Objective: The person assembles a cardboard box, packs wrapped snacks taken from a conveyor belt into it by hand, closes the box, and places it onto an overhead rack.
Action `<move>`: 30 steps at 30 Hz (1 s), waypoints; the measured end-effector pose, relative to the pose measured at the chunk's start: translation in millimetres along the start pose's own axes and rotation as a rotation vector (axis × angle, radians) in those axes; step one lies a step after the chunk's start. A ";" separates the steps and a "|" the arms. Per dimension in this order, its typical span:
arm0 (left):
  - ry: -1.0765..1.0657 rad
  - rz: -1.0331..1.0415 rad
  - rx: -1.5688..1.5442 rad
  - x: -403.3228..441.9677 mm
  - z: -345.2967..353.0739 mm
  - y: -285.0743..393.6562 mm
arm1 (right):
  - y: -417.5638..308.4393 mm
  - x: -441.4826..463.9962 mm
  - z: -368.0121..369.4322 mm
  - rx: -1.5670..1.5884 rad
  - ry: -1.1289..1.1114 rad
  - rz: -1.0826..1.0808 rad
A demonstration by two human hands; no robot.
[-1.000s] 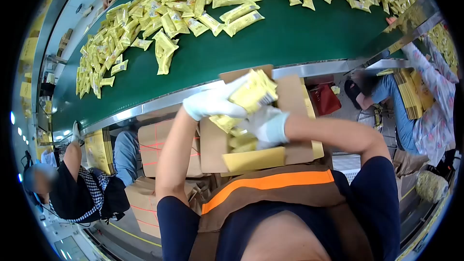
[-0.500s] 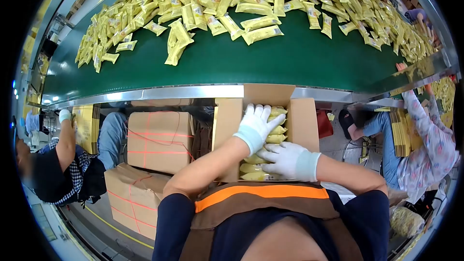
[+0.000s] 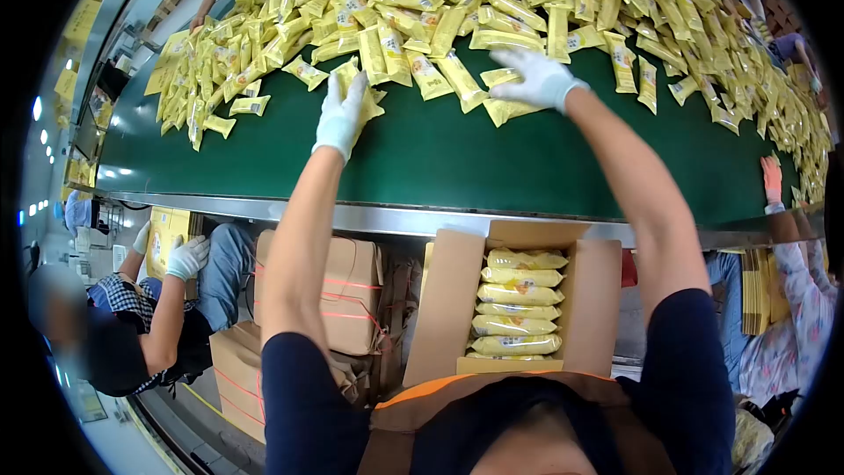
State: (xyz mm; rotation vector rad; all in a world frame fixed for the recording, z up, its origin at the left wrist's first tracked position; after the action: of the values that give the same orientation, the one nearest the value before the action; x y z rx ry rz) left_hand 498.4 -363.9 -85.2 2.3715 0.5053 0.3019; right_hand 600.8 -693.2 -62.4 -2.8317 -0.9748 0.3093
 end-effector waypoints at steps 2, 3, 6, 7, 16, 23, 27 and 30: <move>-0.029 0.005 0.110 -2.2 11.9 9.2 | -30.1 -13.2 13.0 -0.079 0.042 -0.027; 0.026 0.044 0.234 -17.7 14.5 23.0 | -37.1 -23.9 18.4 -0.055 0.006 -0.093; -0.162 0.326 0.099 -62.0 30.9 59.3 | -26.7 -75.3 21.9 -0.075 0.073 -0.072; -0.217 0.386 0.113 -88.3 33.1 78.5 | -12.3 -93.1 23.6 -0.089 0.167 -0.022; -0.108 0.902 0.632 -184.7 25.9 126.3 | 7.6 -196.0 29.2 -0.082 0.232 -0.213; -0.002 0.644 0.295 -154.0 -24.7 101.6 | 26.2 -144.8 -38.2 0.139 0.240 -0.163; -0.367 0.406 0.357 -107.1 1.7 68.5 | 41.8 -77.1 -7.7 -0.105 0.196 -0.154; -0.365 0.415 0.483 -108.7 6.7 81.3 | 42.2 -79.5 5.2 -0.064 0.315 -0.272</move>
State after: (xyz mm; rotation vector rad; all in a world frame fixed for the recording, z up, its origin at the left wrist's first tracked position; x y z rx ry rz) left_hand 425.5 -471.1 -44.4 2.9071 -0.1092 -0.0909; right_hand 563.4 -775.2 -63.4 -2.6406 -1.2888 -0.1946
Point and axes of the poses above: each hand's wrist, its own x-axis towards the middle knuckle, its own z-axis out of the palm, y = z × x, the point moved 8 cm from there along x, towards the middle knuckle, and after that the axes turned 2 degrees about -y, right-handed, at the moved point
